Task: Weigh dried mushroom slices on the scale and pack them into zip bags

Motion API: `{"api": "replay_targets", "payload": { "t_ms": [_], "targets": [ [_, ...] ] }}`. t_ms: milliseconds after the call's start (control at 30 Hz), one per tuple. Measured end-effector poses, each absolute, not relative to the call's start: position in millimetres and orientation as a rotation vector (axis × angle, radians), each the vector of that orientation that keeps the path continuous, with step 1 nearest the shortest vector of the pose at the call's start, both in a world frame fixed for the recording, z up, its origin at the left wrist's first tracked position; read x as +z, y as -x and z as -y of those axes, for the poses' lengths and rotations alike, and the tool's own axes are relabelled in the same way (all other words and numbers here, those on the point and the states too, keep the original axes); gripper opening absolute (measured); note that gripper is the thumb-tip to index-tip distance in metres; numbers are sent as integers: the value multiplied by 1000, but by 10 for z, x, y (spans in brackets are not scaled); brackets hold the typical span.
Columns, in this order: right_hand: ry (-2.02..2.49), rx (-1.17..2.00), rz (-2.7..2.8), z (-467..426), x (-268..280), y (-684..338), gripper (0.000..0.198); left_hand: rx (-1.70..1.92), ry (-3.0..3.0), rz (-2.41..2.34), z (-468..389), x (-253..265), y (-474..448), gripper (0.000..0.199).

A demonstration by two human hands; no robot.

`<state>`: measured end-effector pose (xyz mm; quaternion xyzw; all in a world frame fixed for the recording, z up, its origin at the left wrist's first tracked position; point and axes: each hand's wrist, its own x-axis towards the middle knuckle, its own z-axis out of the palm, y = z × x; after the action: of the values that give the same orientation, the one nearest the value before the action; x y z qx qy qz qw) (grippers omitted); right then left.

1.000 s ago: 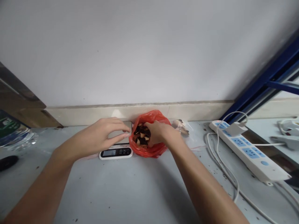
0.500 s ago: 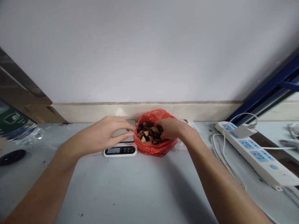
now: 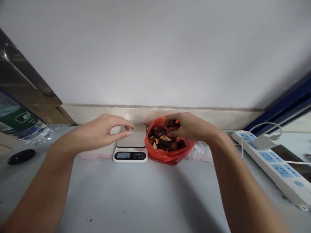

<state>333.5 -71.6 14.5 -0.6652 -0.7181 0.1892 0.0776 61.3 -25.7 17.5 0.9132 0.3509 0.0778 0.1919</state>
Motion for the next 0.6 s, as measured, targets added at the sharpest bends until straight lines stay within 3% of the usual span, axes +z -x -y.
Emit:
{"api": "replay_targets", "payload": {
  "t_ms": [267,600],
  "targets": [
    [1712,559,2267,463,71,-2496,30,-286,-2276,-1432,61,176,-184,62],
    [1791,626,2521,269,-224,-2110,46,-458,-2153,-1500,-155,67,59,64]
  ]
}}
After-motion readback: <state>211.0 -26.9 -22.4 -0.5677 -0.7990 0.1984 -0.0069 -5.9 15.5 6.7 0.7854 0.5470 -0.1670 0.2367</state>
